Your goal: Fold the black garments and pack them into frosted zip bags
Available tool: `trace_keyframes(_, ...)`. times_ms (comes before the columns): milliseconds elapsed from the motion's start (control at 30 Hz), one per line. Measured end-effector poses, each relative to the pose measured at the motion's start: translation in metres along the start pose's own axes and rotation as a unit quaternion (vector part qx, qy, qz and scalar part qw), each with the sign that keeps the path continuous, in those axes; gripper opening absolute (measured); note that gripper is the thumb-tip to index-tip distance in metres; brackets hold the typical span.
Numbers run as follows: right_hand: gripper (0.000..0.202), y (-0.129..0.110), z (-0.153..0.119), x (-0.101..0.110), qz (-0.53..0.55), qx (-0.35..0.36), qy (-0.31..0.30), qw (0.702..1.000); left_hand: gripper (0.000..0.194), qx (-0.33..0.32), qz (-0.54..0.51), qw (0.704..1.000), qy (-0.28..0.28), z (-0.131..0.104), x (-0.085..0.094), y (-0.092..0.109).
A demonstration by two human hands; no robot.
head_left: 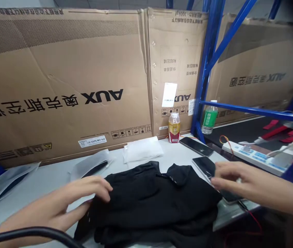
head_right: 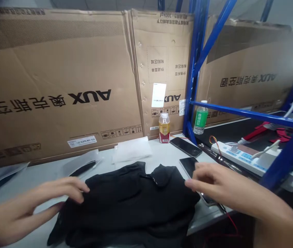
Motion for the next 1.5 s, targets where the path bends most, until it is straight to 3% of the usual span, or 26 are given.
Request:
trace_keyframes(133, 0.021, -0.006, 0.022, -0.022, -0.001, -0.006, -0.062, 0.998, 0.036, 0.06, -0.146, 0.984, -0.078, 0.028, -0.015, -0.02)
trace_keyframes(267, 0.046, 0.017, 0.027, -0.035, -0.049, -0.058, -0.137, 0.988, 0.06, 0.036, -0.179, 0.974, -0.135, 0.043, -0.033, -0.021)
trace_keyframes(333, 0.035, 0.022, 0.028, -0.033, -0.066, -0.067, -0.131, 0.987, 0.068, 0.003, -0.19, 0.97, -0.149, 0.042, -0.038, -0.02)
trace_keyframes(400, 0.017, 0.02, 0.03, -0.026, -0.063, -0.053, -0.104, 0.991, 0.067, -0.012, -0.196, 0.969, -0.153, 0.04, -0.038, -0.021)
trace_keyframes(500, 0.026, 0.017, 0.036, -0.012, -0.032, -0.058, -0.018, 0.998, 0.053, -0.001, -0.219, 0.965, -0.147, 0.046, -0.034, -0.025)
trace_keyframes(633, 0.024, 0.025, 0.04, -0.001, -0.095, -0.121, 0.177, 0.972, 0.035, 0.011, -0.233, 0.962, -0.139, 0.07, -0.032, -0.019)
trace_keyframes(700, 0.028, 0.02, 0.038, -0.005, -0.139, -0.096, 0.197, 0.966, 0.024, 0.02, -0.199, 0.967, -0.155, 0.083, -0.035, -0.012)
trace_keyframes(767, 0.024, 0.009, 0.032, -0.015, -0.137, -0.058, 0.109, 0.983, 0.025, 0.014, -0.158, 0.971, -0.177, 0.094, -0.042, -0.002)
trace_keyframes(833, 0.013, -0.005, 0.021, -0.028, -0.105, -0.054, -0.042, 0.992, 0.028, -0.002, -0.121, 0.974, -0.194, 0.104, -0.049, 0.008)
trace_keyframes(867, 0.014, -0.013, 0.013, -0.034, -0.09, -0.064, -0.11, 0.988, 0.028, -0.007, -0.102, 0.974, -0.2, 0.108, -0.052, 0.012)
trace_keyframes(933, 0.031, -0.025, 0.002, -0.042, -0.086, -0.091, -0.185, 0.975, 0.02, -0.017, -0.063, 0.975, -0.212, 0.115, -0.059, 0.017)
trace_keyframes(1033, 0.033, -0.037, -0.005, -0.049, -0.117, -0.118, -0.203, 0.965, 0.004, -0.037, 0.025, 0.975, -0.219, 0.127, -0.066, 0.015)
trace_keyframes(1167, 0.032, -0.051, -0.011, -0.054, -0.113, -0.079, -0.23, 0.963, 0.014, 0.007, 0.13, 0.979, -0.159, 0.151, -0.066, -0.004)
trace_keyframes(1267, 0.024, -0.053, -0.017, -0.053, -0.092, -0.061, -0.291, 0.95, 0.018, 0.026, 0.157, 0.98, -0.118, 0.159, -0.059, -0.008)
trace_keyframes(1333, 0.01, -0.048, -0.014, -0.049, -0.04, -0.045, -0.33, 0.942, 0.008, -0.011, 0.113, 0.985, -0.131, 0.152, -0.055, 0.004)
trace_keyframes(1400, 0.012, -0.034, -0.002, -0.04, 0.005, -0.049, -0.303, 0.952, 0.017, -0.06, 0.004, 0.984, -0.167, 0.135, -0.051, 0.022)
trace_keyframes(1500, 0.027, -0.001, 0.021, -0.026, -0.042, -0.094, -0.172, 0.98, 0.027, -0.057, -0.109, 0.974, -0.193, 0.102, -0.042, 0.04)
Point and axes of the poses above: each hand's wrist, its own z-axis towards the middle knuckle, its own x-axis out of the back of the hand, y = z × x, the point moved 5 cm from there along z, towards the middle knuckle, and after that the axes turned 14 degrees about -x, right-handed, at the moved point
